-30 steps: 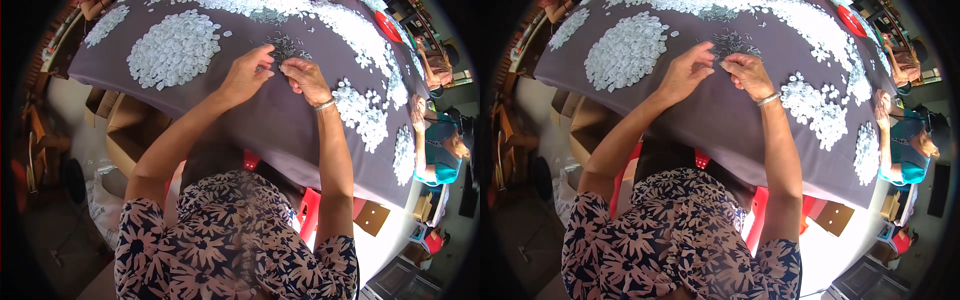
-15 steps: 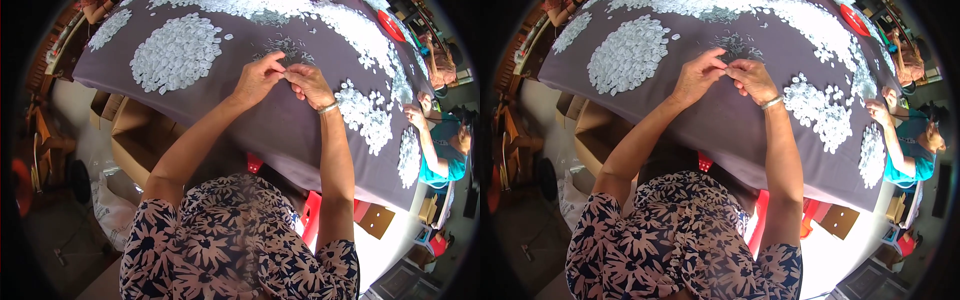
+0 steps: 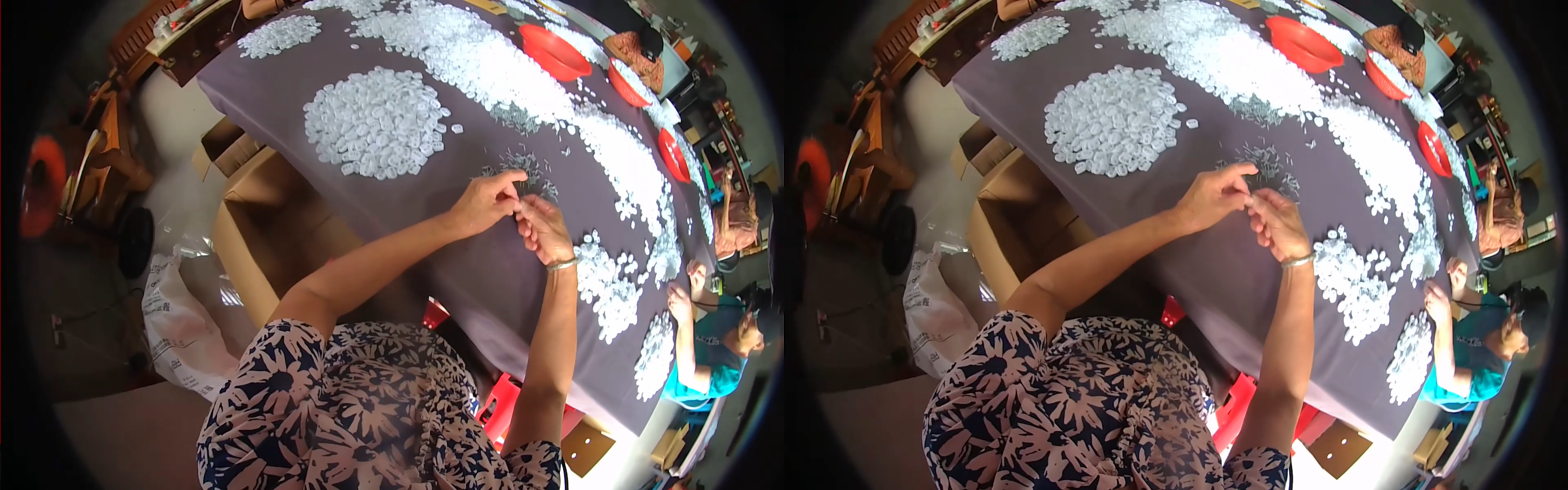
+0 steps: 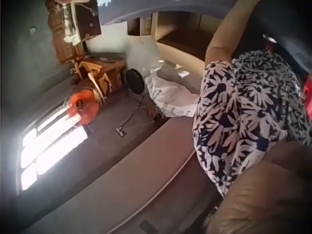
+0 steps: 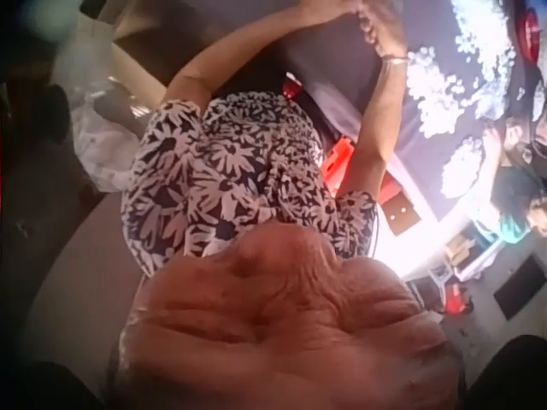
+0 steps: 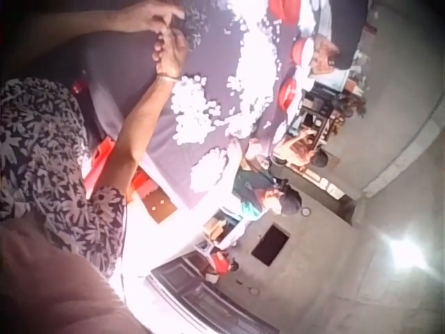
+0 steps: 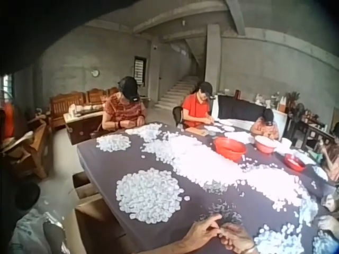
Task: The person assembles plastic cord locks by hand, picking up the plastic components from the table and fitting them together.
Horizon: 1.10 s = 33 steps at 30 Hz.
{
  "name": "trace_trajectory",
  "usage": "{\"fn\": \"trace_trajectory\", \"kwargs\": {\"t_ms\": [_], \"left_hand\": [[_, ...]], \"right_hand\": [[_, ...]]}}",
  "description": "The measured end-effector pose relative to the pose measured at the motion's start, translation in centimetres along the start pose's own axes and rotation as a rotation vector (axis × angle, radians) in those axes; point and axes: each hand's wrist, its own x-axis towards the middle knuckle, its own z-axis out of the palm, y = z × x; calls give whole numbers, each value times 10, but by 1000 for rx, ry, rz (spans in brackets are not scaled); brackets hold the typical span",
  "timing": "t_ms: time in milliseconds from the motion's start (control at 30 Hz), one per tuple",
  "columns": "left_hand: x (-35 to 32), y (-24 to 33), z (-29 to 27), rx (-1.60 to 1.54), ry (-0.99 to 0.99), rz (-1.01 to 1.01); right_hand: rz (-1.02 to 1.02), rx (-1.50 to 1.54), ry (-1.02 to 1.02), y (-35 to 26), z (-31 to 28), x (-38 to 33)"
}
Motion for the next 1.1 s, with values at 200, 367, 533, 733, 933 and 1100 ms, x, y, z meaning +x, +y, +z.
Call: {"fn": "trace_trajectory", "kwargs": {"t_ms": [200, 367, 533, 733, 933, 1100], "left_hand": [[3, 1, 1, -107, 2, -101], [5, -1, -1, -46, -21, -123], [5, -2, -2, -20, -22, -154], [4, 5, -5, -125, -31, -269], [4, 3, 0, -263, -43, -282], [5, -9, -11, -225, -96, -310]], "right_hand": [[-6, 56, -9, 6, -7, 4], [-110, -27, 38, 10, -2, 7], [-302, -203, 88, 15, -1, 11], [-274, -222, 45, 14, -1, 7], [-227, -253, 144, 18, -4, 5], [-289, -319, 145, 14, 5, 13]]}}
